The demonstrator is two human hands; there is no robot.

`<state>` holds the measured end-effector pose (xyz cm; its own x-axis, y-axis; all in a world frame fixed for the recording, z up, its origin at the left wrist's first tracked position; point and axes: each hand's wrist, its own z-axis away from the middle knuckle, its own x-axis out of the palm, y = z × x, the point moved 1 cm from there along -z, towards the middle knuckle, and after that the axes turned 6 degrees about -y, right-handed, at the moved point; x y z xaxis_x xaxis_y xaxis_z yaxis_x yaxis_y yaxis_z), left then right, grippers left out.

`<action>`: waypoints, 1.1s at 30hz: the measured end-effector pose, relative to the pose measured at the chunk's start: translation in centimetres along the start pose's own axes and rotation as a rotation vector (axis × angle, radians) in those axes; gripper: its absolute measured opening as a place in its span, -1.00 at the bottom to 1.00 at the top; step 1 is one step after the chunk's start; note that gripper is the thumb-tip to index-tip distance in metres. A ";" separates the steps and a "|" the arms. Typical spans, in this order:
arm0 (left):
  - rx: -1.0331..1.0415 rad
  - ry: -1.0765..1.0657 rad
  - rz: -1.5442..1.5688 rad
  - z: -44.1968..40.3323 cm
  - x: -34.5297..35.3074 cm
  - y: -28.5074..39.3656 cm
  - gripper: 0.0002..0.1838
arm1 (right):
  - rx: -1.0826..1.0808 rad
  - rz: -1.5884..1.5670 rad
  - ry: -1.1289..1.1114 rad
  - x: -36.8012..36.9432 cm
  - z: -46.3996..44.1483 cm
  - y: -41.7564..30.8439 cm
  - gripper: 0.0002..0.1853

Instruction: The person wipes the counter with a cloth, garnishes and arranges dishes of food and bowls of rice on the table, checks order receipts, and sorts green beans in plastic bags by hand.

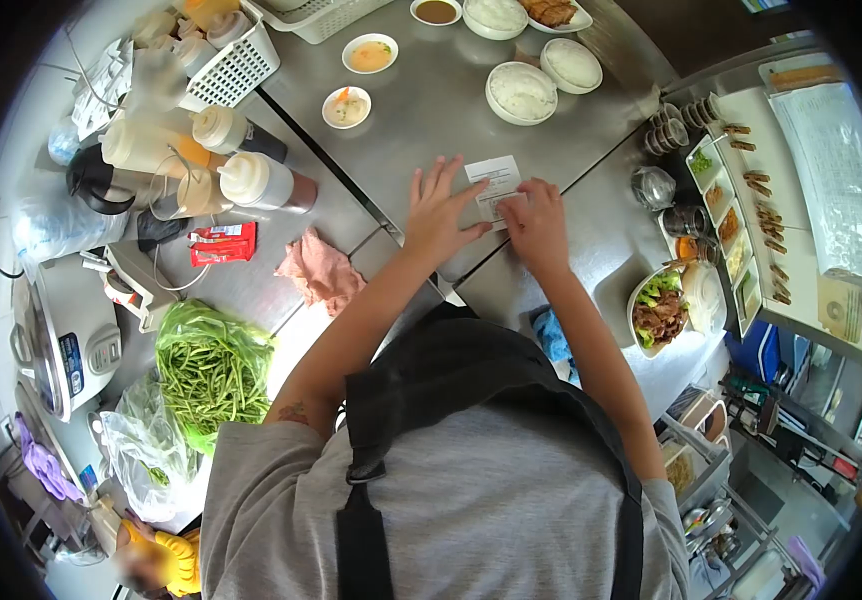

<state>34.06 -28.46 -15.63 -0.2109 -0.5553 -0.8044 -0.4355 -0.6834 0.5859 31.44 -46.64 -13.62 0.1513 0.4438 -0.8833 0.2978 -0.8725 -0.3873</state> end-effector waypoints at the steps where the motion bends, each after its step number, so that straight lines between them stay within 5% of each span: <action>1: -0.001 -0.001 -0.007 0.0 0.0 0.0 -0.29 | -0.023 -0.048 -0.029 0.6 0.0 -0.8 -0.92; 8: -0.015 -0.021 -0.007 -0.1 -0.2 0.3 -0.30 | 0.119 0.037 0.013 -1.3 0.9 1.0 -0.91; 12: -0.005 0.004 -0.006 -0.3 -0.2 0.6 -0.31 | 0.217 -0.166 0.013 -0.4 1.5 1.9 -0.76; 17: -0.013 -0.017 -0.050 -0.1 -0.3 1.3 -0.40 | 0.585 -0.463 -0.040 0.4 0.6 0.4 -0.60; 21: 0.020 0.043 0.480 -0.4 0.7 1.0 -0.60 | 0.540 -0.572 -0.041 1.0 0.9 1.0 -0.62; 22: -0.085 -0.080 0.863 -0.8 0.2 1.8 -0.65 | 0.462 -0.899 0.071 1.5 0.9 0.6 -0.62; 24: -0.005 -0.209 1.065 -3.2 -1.4 2.1 -0.64 | 0.449 -1.034 0.178 0.7 0.5 -0.4 -0.59; 27: 0.234 -0.032 0.224 -11.0 -11.5 3.0 -0.61 | 0.473 -1.158 0.223 -1.5 0.3 -1.3 -0.54; 29: 0.207 0.121 -0.125 -17.7 -21.8 6.3 -0.57 | 0.436 -1.058 0.161 -0.4 1.9 0.4 -0.49; 32: 0.682 0.665 -0.146 -25.6 -37.8 13.3 -0.57 | 0.470 -0.944 0.036 1.6 4.8 2.1 -0.47; 33: 0.593 0.776 -0.181 -27.4 -41.9 15.3 -0.59 | 0.459 -0.917 0.049 1.6 5.5 2.3 -0.48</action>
<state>60.16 -28.62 29.71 0.4406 -0.7672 -0.4661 -0.8167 -0.5581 0.1467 27.15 -49.07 -17.37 0.0885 0.9781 -0.1883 -0.0694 -0.1825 -0.9808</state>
